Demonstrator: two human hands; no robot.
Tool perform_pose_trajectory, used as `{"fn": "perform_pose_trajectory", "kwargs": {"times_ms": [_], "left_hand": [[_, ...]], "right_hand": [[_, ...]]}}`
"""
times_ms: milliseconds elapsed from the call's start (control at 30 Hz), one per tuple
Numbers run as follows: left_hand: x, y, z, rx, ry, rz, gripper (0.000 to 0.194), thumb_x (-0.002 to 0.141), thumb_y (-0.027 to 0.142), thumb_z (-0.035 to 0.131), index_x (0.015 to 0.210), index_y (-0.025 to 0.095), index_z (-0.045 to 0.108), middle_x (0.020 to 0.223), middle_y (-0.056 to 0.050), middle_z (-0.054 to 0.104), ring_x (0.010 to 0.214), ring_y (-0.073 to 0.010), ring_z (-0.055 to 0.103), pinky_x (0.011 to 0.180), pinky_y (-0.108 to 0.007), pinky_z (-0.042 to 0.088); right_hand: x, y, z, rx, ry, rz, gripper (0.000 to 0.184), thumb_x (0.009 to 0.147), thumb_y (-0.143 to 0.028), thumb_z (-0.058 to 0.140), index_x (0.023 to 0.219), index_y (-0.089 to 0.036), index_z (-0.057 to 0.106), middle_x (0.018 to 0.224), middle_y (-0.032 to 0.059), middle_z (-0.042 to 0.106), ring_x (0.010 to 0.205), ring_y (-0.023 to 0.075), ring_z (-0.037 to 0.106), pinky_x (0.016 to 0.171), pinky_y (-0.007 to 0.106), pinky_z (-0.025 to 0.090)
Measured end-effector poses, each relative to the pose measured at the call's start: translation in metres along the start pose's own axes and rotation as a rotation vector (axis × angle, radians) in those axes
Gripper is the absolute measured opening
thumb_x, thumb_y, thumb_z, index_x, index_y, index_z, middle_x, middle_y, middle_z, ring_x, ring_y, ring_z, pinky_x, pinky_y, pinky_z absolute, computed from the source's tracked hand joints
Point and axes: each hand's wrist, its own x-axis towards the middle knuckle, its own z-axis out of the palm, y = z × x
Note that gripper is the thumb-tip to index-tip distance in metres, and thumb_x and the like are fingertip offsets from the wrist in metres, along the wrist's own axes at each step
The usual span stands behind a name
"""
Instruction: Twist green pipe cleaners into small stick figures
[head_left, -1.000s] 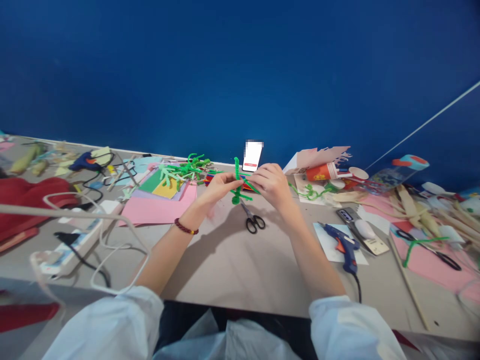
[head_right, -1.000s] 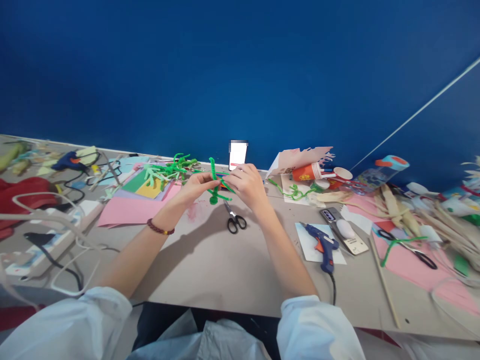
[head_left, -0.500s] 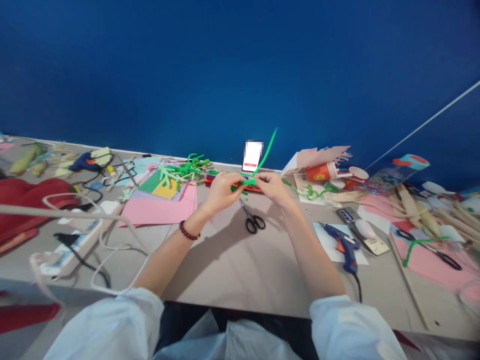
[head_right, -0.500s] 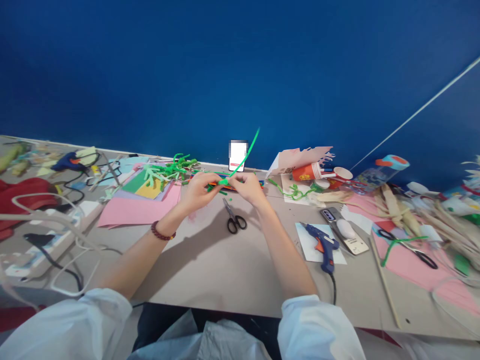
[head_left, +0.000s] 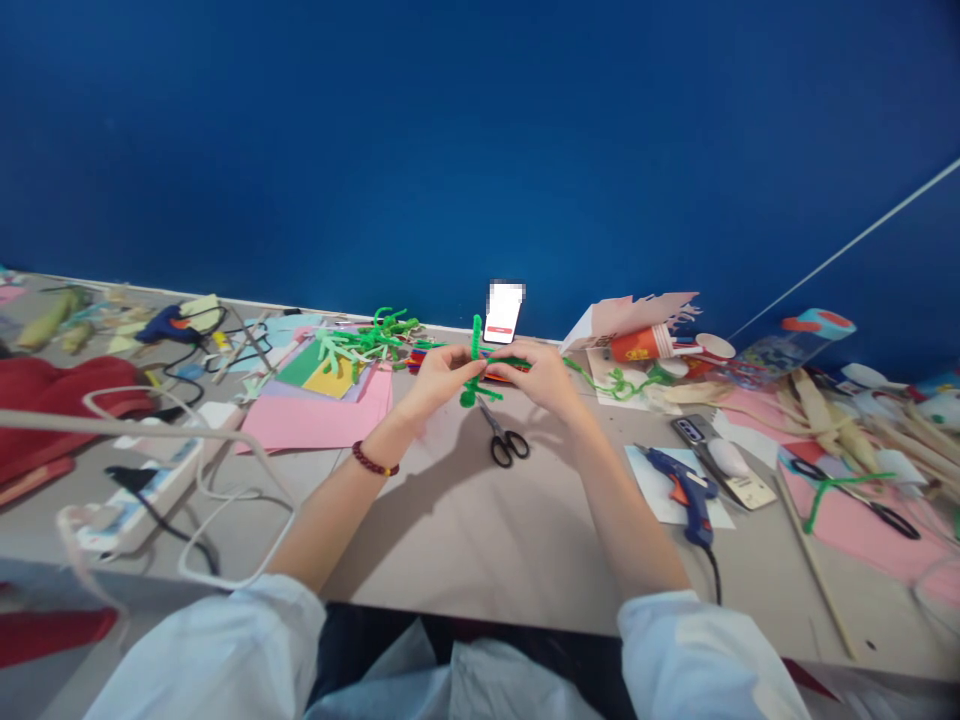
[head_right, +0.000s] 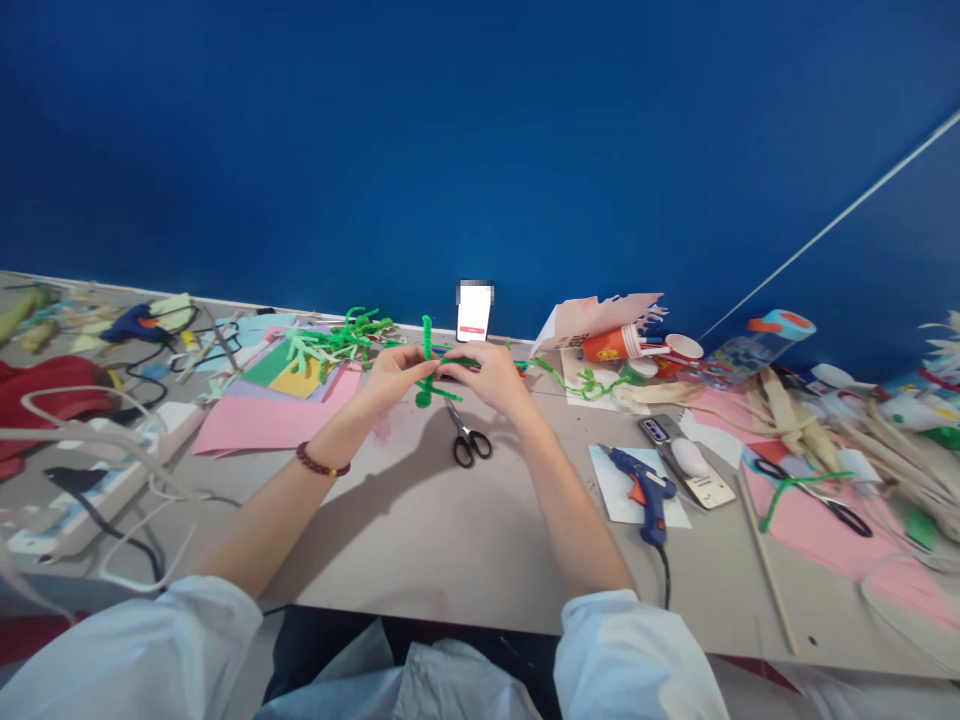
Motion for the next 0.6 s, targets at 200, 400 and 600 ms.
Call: {"fn": "perform_pose_trajectory", "kwargs": {"times_ms": [200,400,600], "left_hand": [[0.001,0.002,-0.003,0.023,-0.020,-0.008,0.024,0.071,0.037,0.069,0.064,0.016,0.062,0.061,0.000,0.057,0.055,-0.0094,0.047,0.051,-0.025,0.038],[0.000,0.006,-0.002,0.237,-0.058,0.132,0.016,0.073,0.032,0.068,0.075,0.016,0.069,0.073,-0.004,0.067,0.067,-0.0141,0.058,0.058,-0.026,0.043],[0.002,0.001,-0.003,0.115,-0.099,0.045,0.020,0.075,0.034,0.066,0.077,0.015,0.069,0.071,-0.004,0.066,0.062,-0.0120,0.056,0.055,-0.025,0.042]], "right_hand": [[0.000,-0.001,-0.003,-0.061,-0.028,-0.046,0.020,0.084,-0.034,0.060,0.076,-0.022,0.073,0.082,0.0054,0.071,0.078,0.0202,0.062,0.073,0.033,0.044],[0.000,0.010,-0.003,0.221,-0.189,0.295,0.029,0.075,-0.044,0.063,0.074,-0.016,0.071,0.061,0.0006,0.060,0.057,0.0124,0.050,0.058,0.028,0.037],[0.000,0.008,-0.006,0.420,-0.253,0.417,0.030,0.070,-0.045,0.067,0.071,-0.015,0.071,0.060,0.0000,0.059,0.055,0.0100,0.047,0.055,0.026,0.036]]}}
